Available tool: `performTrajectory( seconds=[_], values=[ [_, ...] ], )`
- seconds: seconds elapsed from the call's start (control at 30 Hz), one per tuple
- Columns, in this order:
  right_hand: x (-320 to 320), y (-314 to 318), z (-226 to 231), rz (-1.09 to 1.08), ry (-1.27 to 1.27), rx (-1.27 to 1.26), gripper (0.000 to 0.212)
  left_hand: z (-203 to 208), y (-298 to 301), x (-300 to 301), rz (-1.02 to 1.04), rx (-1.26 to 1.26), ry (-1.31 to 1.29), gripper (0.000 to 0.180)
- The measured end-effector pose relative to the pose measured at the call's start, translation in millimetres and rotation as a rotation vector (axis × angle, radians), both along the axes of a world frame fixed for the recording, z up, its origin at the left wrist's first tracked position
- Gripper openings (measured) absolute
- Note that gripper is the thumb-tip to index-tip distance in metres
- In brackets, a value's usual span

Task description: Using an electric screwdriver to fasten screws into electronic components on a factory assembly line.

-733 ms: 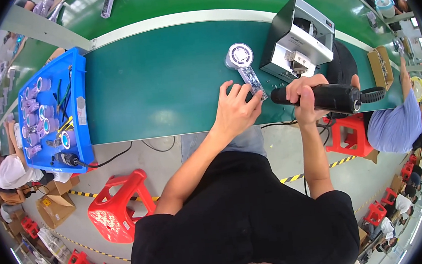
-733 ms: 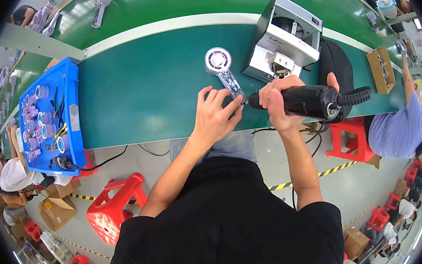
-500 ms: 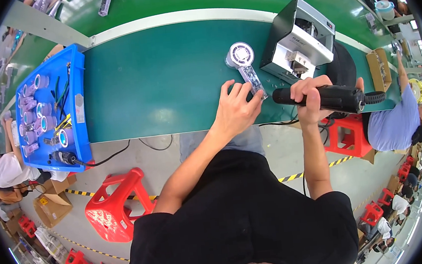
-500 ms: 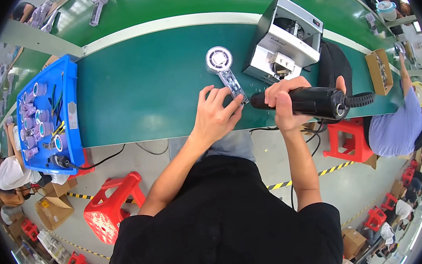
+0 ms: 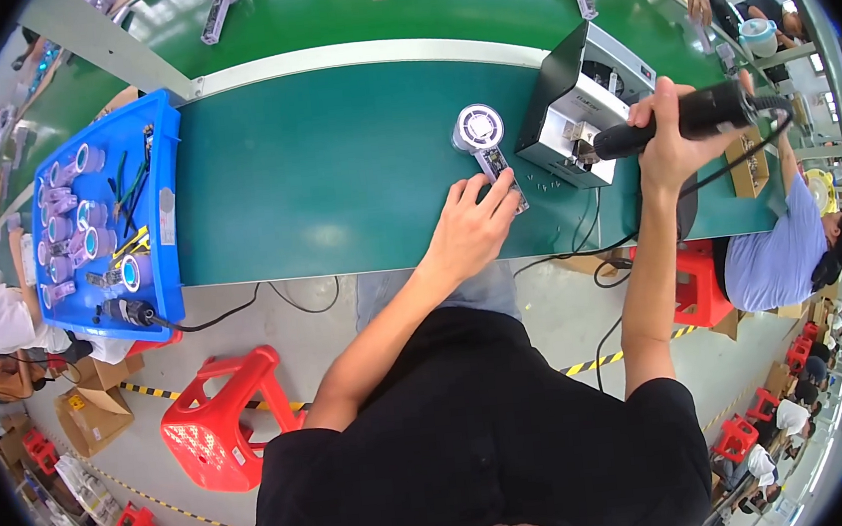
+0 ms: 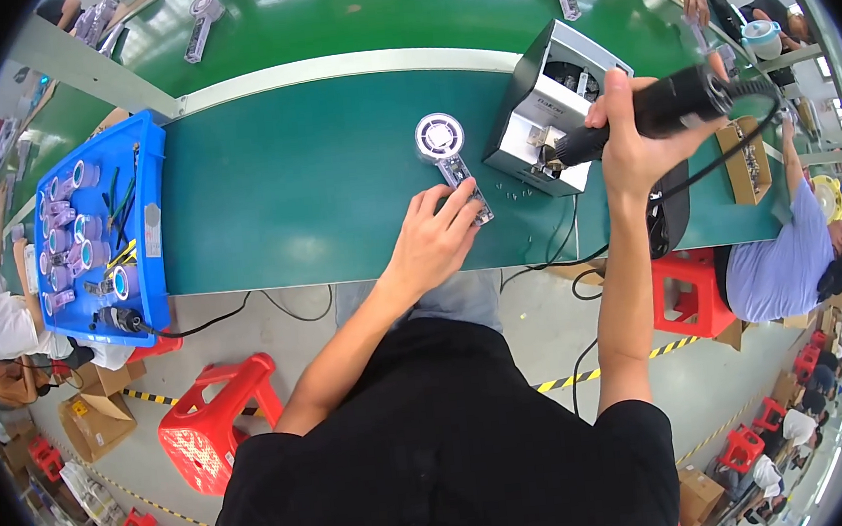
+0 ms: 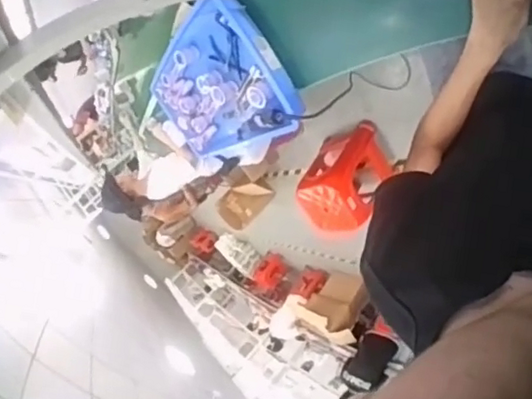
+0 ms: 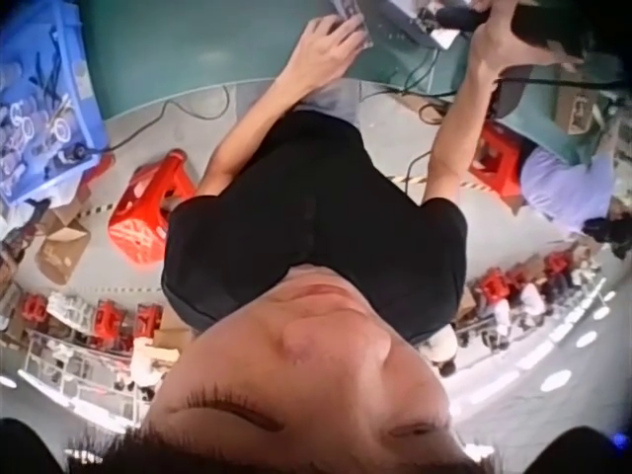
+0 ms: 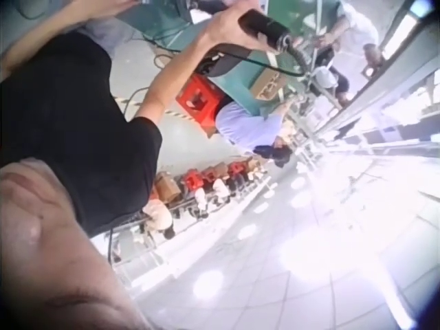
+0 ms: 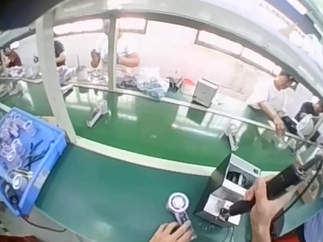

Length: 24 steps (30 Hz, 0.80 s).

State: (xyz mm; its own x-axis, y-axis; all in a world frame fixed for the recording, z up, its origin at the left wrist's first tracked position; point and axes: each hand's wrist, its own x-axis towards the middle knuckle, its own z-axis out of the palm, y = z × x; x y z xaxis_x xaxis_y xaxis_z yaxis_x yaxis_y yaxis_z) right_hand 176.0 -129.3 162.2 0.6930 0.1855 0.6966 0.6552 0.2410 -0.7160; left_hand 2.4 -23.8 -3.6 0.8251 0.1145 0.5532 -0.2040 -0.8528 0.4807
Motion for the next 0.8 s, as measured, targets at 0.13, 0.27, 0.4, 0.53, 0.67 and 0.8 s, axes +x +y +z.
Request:
performTrajectory(
  seconds=[0.13,0.27,0.4,0.53,0.67,0.8],
  values=[
    [7,5,2,0.01,0.107,-0.018,0.078,3,-1,0,0.0,-0.012,-0.011,0.035],
    [17,2,-3,0.053,0.223,-0.045,0.072,3,0,0,0.005,0.022,-0.022,0.035],
    [-10,-3,-20,0.199,0.349,0.017,0.081,2,1,-1,0.007,0.034,-0.025,0.036],
    [-50,-18,-40,0.297,0.244,0.036,0.082,2,0,0,0.006,0.038,-0.031,0.036],
    [-64,-12,-53,0.304,0.072,0.052,0.067,1,0,2,0.004,0.015,-0.04,0.036],
    [-65,-16,-66,0.335,0.207,0.102,0.102,0,-1,2,0.007,0.005,-0.051,0.035]
  ],
)
